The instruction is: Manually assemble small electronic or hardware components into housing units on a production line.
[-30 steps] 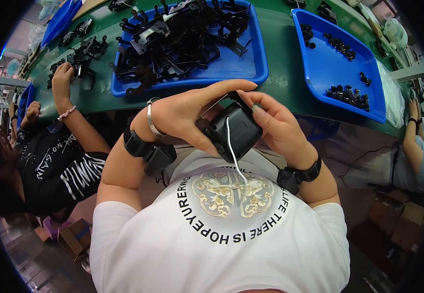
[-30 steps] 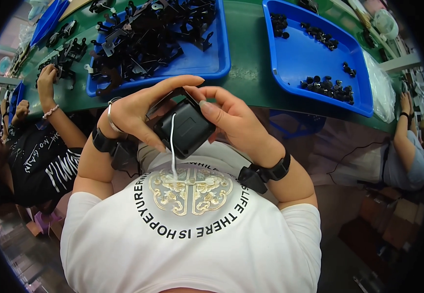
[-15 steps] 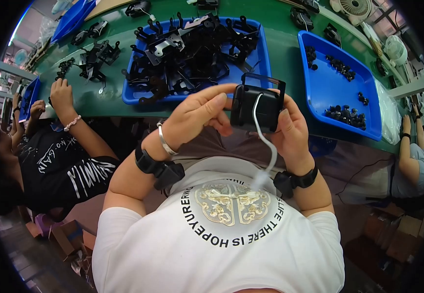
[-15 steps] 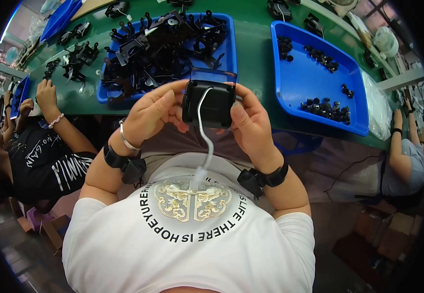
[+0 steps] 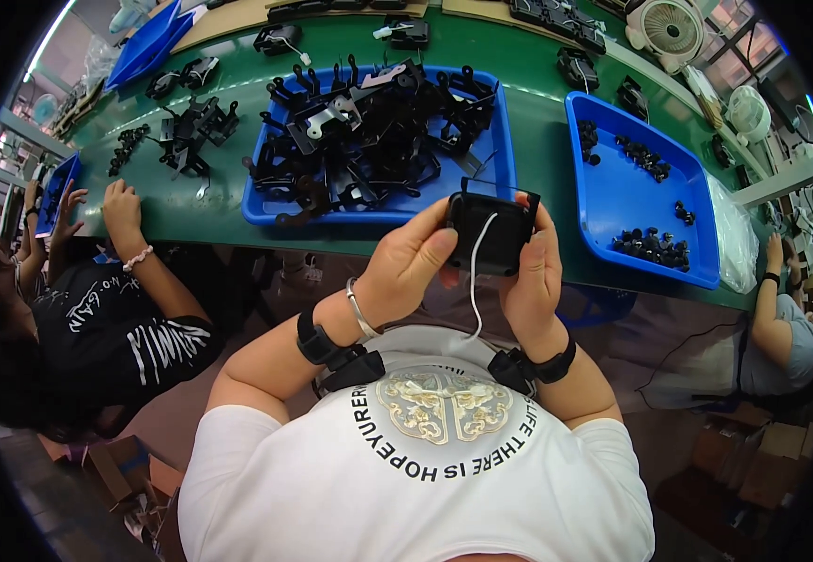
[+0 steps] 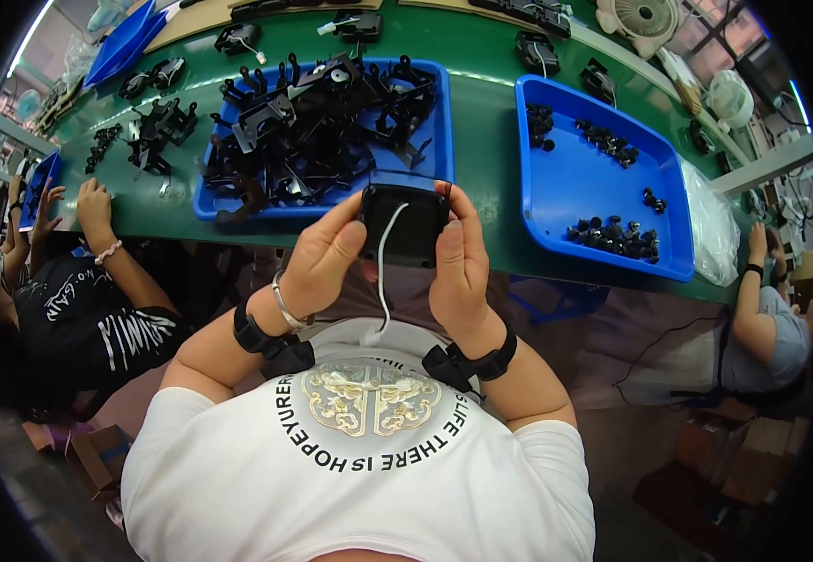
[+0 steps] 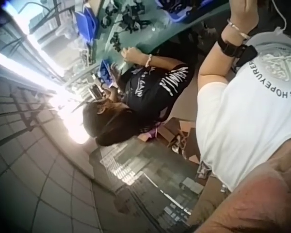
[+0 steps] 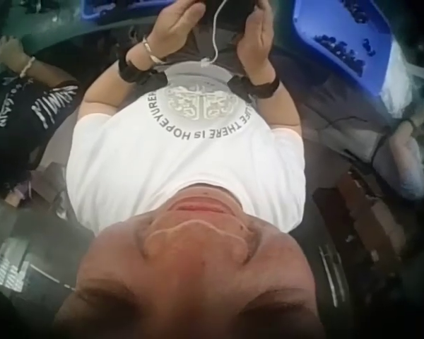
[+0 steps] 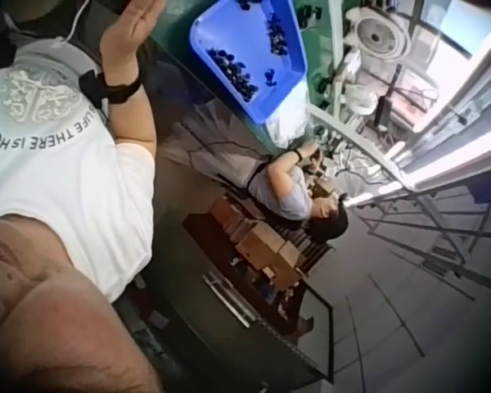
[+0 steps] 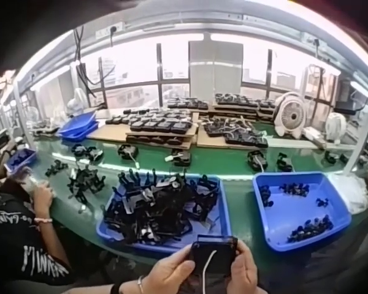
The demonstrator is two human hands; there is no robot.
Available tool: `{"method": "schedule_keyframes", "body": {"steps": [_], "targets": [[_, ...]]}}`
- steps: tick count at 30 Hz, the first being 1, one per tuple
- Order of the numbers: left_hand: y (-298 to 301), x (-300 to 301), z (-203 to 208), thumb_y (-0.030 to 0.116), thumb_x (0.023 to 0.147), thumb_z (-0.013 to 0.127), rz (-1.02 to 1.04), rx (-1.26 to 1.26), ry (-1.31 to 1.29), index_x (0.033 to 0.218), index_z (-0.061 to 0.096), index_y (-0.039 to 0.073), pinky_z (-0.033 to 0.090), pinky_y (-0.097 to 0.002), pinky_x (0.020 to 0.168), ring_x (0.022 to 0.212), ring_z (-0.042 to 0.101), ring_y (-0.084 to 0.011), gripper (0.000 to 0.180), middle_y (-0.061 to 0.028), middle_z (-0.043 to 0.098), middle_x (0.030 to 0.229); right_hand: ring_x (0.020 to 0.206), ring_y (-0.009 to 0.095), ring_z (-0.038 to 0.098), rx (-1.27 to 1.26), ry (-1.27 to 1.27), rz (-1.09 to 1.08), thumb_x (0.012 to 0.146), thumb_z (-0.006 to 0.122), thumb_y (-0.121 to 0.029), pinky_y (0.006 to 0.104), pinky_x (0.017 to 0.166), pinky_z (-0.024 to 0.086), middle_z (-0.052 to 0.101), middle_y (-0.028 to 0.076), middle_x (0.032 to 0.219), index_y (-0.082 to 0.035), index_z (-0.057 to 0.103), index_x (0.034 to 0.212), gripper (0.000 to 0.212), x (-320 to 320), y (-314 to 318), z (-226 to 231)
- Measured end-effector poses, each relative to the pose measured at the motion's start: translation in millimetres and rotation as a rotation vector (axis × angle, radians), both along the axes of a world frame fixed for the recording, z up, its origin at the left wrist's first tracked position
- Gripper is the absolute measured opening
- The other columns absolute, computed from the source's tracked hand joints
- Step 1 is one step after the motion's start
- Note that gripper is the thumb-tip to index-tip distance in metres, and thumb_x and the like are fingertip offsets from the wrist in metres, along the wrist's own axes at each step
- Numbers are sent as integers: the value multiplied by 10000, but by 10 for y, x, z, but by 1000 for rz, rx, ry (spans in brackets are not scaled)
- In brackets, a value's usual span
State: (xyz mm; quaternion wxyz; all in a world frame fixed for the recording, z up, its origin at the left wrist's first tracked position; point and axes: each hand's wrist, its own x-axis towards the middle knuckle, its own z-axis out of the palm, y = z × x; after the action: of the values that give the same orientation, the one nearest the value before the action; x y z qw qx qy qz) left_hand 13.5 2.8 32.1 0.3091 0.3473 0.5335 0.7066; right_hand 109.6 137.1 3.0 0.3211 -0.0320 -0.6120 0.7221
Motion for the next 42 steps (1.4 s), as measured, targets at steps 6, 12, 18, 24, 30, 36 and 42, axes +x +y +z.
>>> {"method": "schedule_keyframes", "body": {"steps": [6, 12, 18, 24, 30, 36, 42], "targets": [[31, -90, 7, 325, 957, 403, -68, 52, -115, 1311, 377, 18, 456, -184, 584, 678, 540, -64, 468, -57, 574, 905, 1049, 105, 476, -87, 18, 33, 972, 360, -300, 250, 916, 382, 483, 72, 1196, 14, 319, 1317, 469, -23, 2, 140], [-24, -226, -30, 315, 970, 361, -123, -10, -288, 1314, 359, -10, 473, -198, 565, 619, 558, -89, 473, -48, 581, 864, 921, 103, 539, 0, -109, 48, 971, 349, -321, 233, 743, 454, 511, 77, 1161, -15, 303, 1332, 476, -40, -39, 117], [-65, -156, -83, 315, 969, 370, 81, -75, -37, 1269, 431, 12, 457, -191, 505, 563, 547, -70, 431, -20, 564, 734, 855, 113, 581, -80, -63, 68, 971, 348, -312, 234, 659, 491, 532, 75, 1139, -40, 297, 1342, 462, -133, -92, 189], [-94, -275, 16, 338, 964, 373, 42, -90, -25, 1260, 427, -14, 459, -186, 537, 601, 546, -67, 464, -39, 587, 806, 917, 128, 583, -126, -83, 128, 969, 365, -283, 248, 701, 501, 530, 74, 1152, -53, 307, 1338, 438, -139, -105, 175], [-93, -246, 162, 347, 962, 369, 155, -116, 269, 1272, 408, -35, 469, -194, 571, 622, 545, -80, 493, -44, 597, 842, 935, 141, 586, -220, -55, 134, 969, 371, -260, 269, 721, 507, 529, 78, 1159, -55, 321, 1330, 418, -194, -127, 309], [27, -469, 230, 300, 954, 399, 27, 68, 157, 1281, 392, -37, 467, -258, 685, 742, 564, -134, 470, -77, 595, 893, 888, 154, 602, -236, -87, 116, 963, 371, -287, 294, 666, 516, 545, 78, 1127, -56, 355, 1304, 412, -422, 190, 730], [-525, -835, 317, 92, 822, 559, -73, 100, 452, 1252, 425, -38, 466, -301, 759, 808, 578, -181, 469, -116, 607, 911, 740, 142, 586, -126, -155, 73, 957, 374, -269, 293, 567, 494, 590, 59, 980, -60, 434, 1215, 338, -974, 1313, 1229]]}}
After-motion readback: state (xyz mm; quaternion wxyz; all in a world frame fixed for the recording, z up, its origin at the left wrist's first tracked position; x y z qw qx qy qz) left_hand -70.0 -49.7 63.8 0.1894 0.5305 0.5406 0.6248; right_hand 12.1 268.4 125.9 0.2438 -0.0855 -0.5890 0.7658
